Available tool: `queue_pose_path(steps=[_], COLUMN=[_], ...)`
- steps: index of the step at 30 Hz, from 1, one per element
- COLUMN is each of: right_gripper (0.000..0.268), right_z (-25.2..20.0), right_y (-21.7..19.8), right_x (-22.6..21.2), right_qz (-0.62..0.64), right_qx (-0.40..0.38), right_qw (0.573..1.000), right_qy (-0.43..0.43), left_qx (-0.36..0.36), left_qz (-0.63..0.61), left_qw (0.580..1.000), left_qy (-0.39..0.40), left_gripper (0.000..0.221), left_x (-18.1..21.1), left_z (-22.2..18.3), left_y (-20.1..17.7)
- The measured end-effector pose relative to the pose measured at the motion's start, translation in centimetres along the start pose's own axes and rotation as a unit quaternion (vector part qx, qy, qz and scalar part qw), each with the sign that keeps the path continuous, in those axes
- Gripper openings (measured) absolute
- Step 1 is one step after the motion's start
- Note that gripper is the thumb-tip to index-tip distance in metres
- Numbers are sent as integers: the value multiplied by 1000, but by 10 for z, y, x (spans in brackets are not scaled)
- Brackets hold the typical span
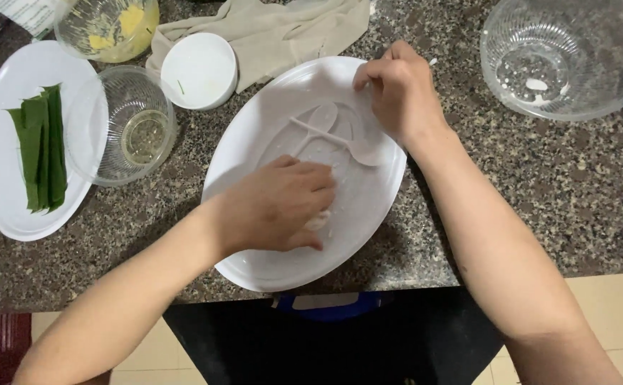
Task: Kneading and shaping a small piece of white dough on a plate.
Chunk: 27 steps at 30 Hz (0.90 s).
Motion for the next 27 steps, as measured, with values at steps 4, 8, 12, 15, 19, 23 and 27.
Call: queue_pose_path(steps=[4, 8, 12, 15, 19, 23, 27], right_gripper=[27, 35, 35, 29, 33, 41, 38], right_z=[0, 1, 1, 1, -1, -1, 0], right_y=[1, 3, 4, 0, 2, 1, 1], right_x=[1, 2, 3, -2, 3, 5, 3], right_qz=[2, -18, -38, -36, -40, -35, -31], right_qx=[-7, -4, -14, -7, 3, 5, -9], right_qw=[1000, 1000, 999, 999, 999, 999, 998], right_qy=[7, 0, 1, 9, 7, 26, 48], left_qx=[-30, 90, 145, 204, 157, 69, -153], left_qz=[-53, 43, 149, 51, 27, 37, -126], left_qw=[998, 995, 978, 978, 986, 996, 979], left_qy=[14, 27, 30, -5, -44, -33, -45], left_gripper=[44, 63, 66, 68, 77, 82, 81], left_x=[2, 13, 26, 30, 27, 24, 7], left_z=[-19, -36, -54, -62, -66, -69, -65], left_y=[13, 1, 2, 8, 28, 36, 50])
Point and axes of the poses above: each hand's wrist, its own z-axis towards the middle knuckle, its own y-axis out of the palm, x = y × z, the point moved 7 cm from there along z, towards the middle knuckle, and after that the axes turned 8 degrees about -z, right-handed, at the moved point
